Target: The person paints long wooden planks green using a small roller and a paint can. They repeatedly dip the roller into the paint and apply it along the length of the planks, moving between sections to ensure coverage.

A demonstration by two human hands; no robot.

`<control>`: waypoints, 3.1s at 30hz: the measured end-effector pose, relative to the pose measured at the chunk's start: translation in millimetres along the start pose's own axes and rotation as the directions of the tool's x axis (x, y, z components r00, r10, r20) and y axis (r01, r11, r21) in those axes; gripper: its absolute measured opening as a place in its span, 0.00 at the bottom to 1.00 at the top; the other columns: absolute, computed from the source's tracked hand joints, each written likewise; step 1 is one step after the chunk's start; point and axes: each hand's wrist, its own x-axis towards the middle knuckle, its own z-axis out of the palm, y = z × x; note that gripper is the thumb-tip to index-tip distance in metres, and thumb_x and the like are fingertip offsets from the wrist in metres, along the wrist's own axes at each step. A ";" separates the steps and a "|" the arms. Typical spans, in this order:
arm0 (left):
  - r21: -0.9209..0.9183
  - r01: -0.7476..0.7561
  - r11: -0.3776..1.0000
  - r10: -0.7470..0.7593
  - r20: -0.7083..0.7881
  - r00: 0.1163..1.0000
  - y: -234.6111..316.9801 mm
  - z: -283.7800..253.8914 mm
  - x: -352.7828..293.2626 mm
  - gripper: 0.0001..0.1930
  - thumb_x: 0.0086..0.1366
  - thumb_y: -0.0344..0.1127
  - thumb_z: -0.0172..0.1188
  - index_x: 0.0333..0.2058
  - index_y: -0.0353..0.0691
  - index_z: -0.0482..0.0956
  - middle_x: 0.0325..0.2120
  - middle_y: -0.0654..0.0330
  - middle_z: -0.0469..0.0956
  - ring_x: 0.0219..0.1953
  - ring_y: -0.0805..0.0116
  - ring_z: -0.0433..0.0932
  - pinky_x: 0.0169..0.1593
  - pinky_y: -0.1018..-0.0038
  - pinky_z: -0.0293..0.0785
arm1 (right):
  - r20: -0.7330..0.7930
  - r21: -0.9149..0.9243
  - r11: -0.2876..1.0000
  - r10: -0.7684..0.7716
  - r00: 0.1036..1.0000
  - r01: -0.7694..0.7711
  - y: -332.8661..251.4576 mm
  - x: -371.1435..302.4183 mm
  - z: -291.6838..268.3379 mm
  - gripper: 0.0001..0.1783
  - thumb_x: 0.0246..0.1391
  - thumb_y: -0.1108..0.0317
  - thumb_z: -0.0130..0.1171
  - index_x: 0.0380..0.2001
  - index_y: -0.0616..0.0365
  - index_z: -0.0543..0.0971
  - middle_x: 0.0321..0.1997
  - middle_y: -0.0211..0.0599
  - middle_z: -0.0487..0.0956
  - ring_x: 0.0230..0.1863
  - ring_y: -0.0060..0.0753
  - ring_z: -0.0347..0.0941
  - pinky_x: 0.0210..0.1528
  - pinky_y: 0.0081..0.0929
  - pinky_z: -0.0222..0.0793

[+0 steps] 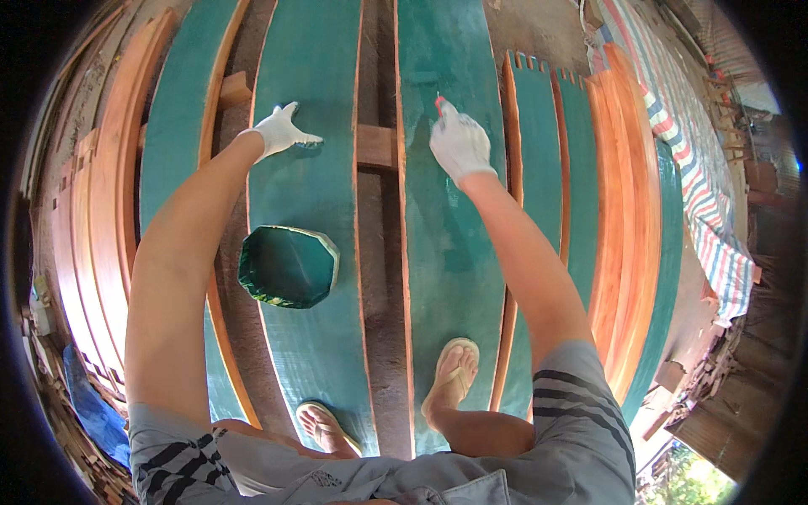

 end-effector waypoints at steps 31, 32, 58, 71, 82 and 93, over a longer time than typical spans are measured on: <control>-0.100 -0.687 0.719 0.598 0.593 0.539 102.5 180.7 -408.0 0.21 0.68 0.50 0.64 0.44 0.36 0.83 0.42 0.46 0.88 0.45 0.45 0.88 0.50 0.51 0.82 | -0.038 -0.041 0.997 0.070 0.997 -0.071 -42.5 -114.6 -4.0 0.20 0.69 0.62 0.52 0.60 0.52 0.77 0.39 0.56 0.86 0.43 0.61 0.84 0.49 0.57 0.78; -0.108 -0.676 0.729 0.596 0.586 0.549 106.2 176.2 -408.2 0.20 0.68 0.50 0.64 0.44 0.36 0.83 0.42 0.46 0.88 0.45 0.45 0.88 0.50 0.51 0.82 | -0.052 -0.045 0.994 0.092 0.994 -0.095 -41.3 -91.7 0.6 0.19 0.69 0.62 0.52 0.59 0.53 0.78 0.40 0.57 0.86 0.44 0.61 0.84 0.50 0.57 0.78; -0.043 -0.711 0.702 0.616 0.539 0.574 104.4 173.3 -418.1 0.19 0.67 0.48 0.63 0.45 0.37 0.84 0.39 0.47 0.89 0.44 0.50 0.89 0.48 0.55 0.83 | 0.058 -0.108 0.985 0.145 0.988 -0.138 -55.6 -162.2 -2.4 0.17 0.68 0.62 0.53 0.56 0.54 0.80 0.39 0.55 0.86 0.42 0.61 0.84 0.47 0.58 0.78; -0.014 -0.753 0.658 0.643 0.531 0.552 109.7 176.0 -411.9 0.12 0.64 0.39 0.65 0.44 0.45 0.89 0.39 0.58 0.90 0.42 0.57 0.91 0.40 0.56 0.80 | 0.050 -0.057 0.993 0.105 0.993 -0.102 -66.0 -283.0 -43.9 0.20 0.67 0.65 0.56 0.61 0.52 0.78 0.38 0.53 0.84 0.41 0.59 0.83 0.46 0.56 0.78; -0.020 -0.760 0.649 0.651 0.531 0.542 104.2 185.2 -416.4 0.14 0.63 0.39 0.65 0.46 0.46 0.89 0.40 0.59 0.90 0.43 0.57 0.90 0.40 0.56 0.79 | 0.179 -0.149 0.976 0.187 0.966 -0.161 -84.7 -287.0 -35.5 0.20 0.67 0.64 0.55 0.60 0.50 0.79 0.38 0.54 0.85 0.40 0.60 0.84 0.45 0.56 0.78; -0.007 -0.772 0.636 0.633 0.576 0.517 104.9 180.1 -423.6 0.13 0.62 0.39 0.66 0.45 0.46 0.90 0.40 0.58 0.90 0.42 0.57 0.90 0.40 0.55 0.79 | 0.032 -0.080 0.979 0.188 0.982 -0.185 -87.0 -252.2 -22.1 0.20 0.66 0.65 0.57 0.59 0.51 0.80 0.39 0.52 0.85 0.41 0.58 0.83 0.46 0.55 0.77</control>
